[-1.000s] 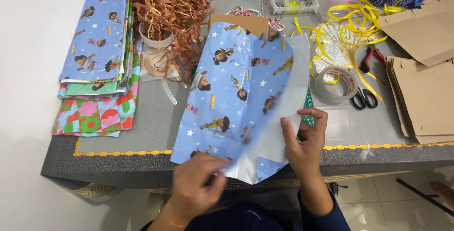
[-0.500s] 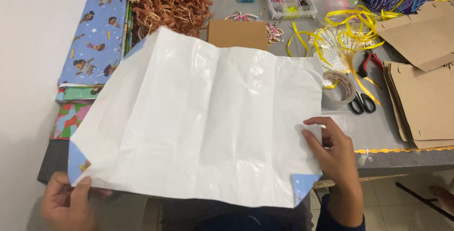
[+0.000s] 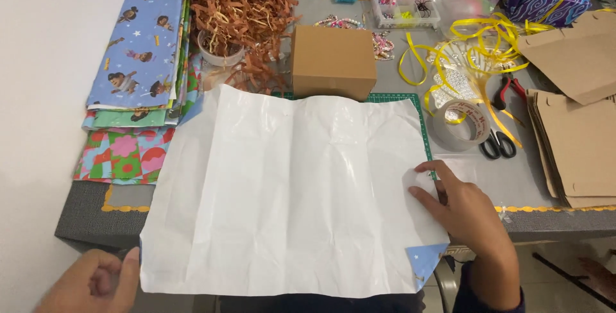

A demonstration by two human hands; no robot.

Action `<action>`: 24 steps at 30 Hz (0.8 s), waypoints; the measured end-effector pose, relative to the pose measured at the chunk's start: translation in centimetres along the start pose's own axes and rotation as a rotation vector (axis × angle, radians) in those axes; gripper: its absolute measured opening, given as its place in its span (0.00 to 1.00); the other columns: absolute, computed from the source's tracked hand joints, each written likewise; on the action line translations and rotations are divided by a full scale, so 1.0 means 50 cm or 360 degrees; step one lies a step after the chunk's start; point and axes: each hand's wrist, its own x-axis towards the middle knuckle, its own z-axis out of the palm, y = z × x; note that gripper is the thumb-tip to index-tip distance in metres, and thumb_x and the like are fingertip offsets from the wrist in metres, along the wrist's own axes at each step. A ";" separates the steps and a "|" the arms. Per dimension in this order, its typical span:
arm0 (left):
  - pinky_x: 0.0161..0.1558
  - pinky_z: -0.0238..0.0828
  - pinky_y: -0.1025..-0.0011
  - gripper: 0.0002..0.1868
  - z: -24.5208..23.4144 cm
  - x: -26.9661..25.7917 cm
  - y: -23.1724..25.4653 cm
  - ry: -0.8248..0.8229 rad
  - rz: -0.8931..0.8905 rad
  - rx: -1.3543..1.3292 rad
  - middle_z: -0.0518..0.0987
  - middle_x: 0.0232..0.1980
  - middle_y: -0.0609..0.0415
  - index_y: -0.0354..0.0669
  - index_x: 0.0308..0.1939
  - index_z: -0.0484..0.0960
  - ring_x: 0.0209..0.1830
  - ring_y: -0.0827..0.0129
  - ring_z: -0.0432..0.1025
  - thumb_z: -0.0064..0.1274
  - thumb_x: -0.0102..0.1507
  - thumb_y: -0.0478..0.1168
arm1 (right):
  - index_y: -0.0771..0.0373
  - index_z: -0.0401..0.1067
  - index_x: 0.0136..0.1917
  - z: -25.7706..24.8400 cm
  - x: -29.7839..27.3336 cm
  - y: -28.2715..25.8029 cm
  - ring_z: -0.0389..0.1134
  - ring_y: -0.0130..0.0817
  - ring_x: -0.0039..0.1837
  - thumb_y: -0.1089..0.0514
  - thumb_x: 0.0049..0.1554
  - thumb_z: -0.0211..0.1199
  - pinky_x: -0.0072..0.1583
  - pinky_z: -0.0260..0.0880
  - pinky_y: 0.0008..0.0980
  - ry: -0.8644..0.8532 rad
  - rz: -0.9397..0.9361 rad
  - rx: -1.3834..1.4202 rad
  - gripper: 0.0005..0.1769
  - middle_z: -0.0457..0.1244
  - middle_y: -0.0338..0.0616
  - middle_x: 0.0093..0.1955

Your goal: Wrapping a small cardboard box with patterned paper and securing it with tape.

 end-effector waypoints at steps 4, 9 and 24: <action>0.39 0.72 0.64 0.10 0.026 -0.043 0.049 0.0693 0.1247 -0.0424 0.83 0.33 0.62 0.53 0.31 0.85 0.30 0.63 0.74 0.69 0.52 0.49 | 0.41 0.50 0.74 -0.045 0.002 -0.035 0.69 0.50 0.63 0.26 0.53 0.56 0.58 0.69 0.56 0.0118 0.0131 -0.0326 0.43 0.67 0.40 0.58; 0.48 0.74 0.60 0.22 0.060 -0.123 0.249 0.0811 0.2308 -0.0513 0.78 0.46 0.60 0.55 0.48 0.81 0.46 0.63 0.74 0.51 0.67 0.66 | 0.59 0.53 0.76 -0.126 0.129 -0.056 0.51 0.49 0.79 0.40 0.49 0.70 0.72 0.55 0.51 0.0506 -0.1070 -0.0266 0.50 0.51 0.52 0.78; 0.65 0.68 0.48 0.14 0.120 -0.129 0.328 0.0809 0.2403 -0.0060 0.80 0.60 0.43 0.42 0.61 0.79 0.60 0.54 0.75 0.46 0.72 0.36 | 0.47 0.35 0.81 -0.078 0.419 -0.191 0.45 0.46 0.82 0.52 0.44 0.76 0.78 0.48 0.46 -0.0180 -0.1418 0.0671 0.65 0.40 0.46 0.82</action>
